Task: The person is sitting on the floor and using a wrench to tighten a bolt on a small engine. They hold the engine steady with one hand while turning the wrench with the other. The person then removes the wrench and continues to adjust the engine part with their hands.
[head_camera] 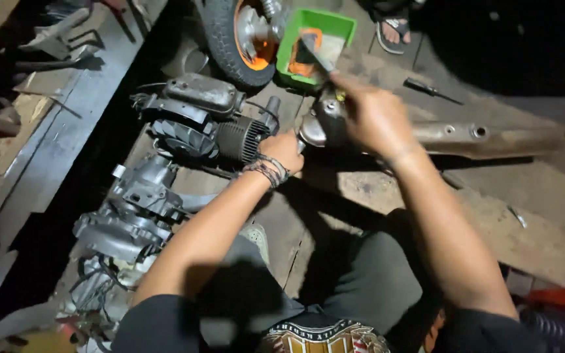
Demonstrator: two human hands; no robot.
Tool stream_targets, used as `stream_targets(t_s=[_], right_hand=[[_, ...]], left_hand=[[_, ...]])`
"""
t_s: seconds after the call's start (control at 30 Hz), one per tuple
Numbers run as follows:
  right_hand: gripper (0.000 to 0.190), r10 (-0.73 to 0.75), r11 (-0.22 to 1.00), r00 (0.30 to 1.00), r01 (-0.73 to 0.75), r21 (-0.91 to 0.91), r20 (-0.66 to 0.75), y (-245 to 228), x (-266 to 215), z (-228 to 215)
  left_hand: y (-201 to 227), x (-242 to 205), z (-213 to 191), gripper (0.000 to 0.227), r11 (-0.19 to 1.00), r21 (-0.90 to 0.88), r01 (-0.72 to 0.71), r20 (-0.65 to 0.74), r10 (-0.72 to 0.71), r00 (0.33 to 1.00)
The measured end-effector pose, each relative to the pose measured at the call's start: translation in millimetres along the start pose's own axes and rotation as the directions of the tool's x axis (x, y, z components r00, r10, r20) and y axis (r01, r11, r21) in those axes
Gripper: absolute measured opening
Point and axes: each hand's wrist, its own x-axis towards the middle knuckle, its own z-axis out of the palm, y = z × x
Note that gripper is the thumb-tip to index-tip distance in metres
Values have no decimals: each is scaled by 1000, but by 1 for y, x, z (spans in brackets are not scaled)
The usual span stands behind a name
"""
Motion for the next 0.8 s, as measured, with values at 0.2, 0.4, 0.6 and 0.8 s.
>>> stream_targets(t_s=[0.2,0.4,0.6,0.8], right_hand=[[55,76,996,969,-87,37,235,-27,-33,-8],[67,96,993,992,-89,-75,88,12,4,29],[54,42,998,971,-30,-56,234,-42,-45,-30],[58,49,992,993,-36,-123,105,-3,10,37]], left_hand=[[6,0,2,45,1000,31,3,15,-3,1000],[2,-2,-3,43,1000,-11,-21,29,21,999],[7,-3,-5,44,1000,-23,-15,58,16,998],[12,-17,-19,40,1000,-22,-12,54,13,998]])
